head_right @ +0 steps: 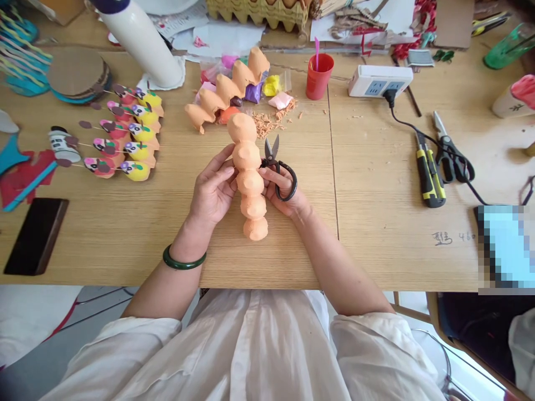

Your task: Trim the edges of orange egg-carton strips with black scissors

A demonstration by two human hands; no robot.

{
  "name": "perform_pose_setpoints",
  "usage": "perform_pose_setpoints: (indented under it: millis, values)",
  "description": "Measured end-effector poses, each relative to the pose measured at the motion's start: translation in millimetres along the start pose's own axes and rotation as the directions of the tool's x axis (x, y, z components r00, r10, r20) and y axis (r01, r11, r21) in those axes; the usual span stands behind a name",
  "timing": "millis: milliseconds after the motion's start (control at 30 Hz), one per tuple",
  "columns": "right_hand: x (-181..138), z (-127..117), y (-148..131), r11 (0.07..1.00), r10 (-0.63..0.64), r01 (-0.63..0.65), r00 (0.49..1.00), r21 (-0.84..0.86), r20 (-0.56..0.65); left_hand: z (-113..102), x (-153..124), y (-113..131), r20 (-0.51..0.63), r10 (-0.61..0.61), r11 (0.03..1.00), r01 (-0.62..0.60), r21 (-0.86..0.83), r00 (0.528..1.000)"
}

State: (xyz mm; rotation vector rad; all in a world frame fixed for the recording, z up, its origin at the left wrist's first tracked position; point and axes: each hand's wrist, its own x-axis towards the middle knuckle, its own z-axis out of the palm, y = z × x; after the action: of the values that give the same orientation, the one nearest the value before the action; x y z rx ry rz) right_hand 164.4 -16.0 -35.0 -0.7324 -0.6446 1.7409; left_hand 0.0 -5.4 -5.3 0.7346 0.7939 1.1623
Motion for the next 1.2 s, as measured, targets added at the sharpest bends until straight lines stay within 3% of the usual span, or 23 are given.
perform_pose_setpoints:
  millis: [367, 633, 1033, 1200]
  values:
    - [1.5, 0.8, 1.1, 0.999, -0.038, 0.038, 0.999, 0.032, -0.007, 1.9, -0.9, -1.5, 0.011, -0.054, 0.996, 0.054, 0.066, 0.998]
    - [-3.5, 5.0, -0.7, 1.0, -0.001, 0.001, 1.0, 0.003, 0.014, -0.1, -1.9, -4.7, 0.108, -0.014, 0.995, 0.003, 0.095, 0.994]
    - [-5.9, 8.3, -2.3, 0.999, -0.014, 0.014, 1.0, 0.045, -0.003, 0.2, -6.2, -0.5, 0.163, -0.022, 0.998, 0.013, 0.059, 0.986]
    - [-4.8, 7.2, -2.9, 0.999, 0.03, -0.03, 1.0, 0.011, 0.003, -0.8, -5.5, 1.9, 0.188, -0.071, 0.998, 0.069, 0.014, 0.98]
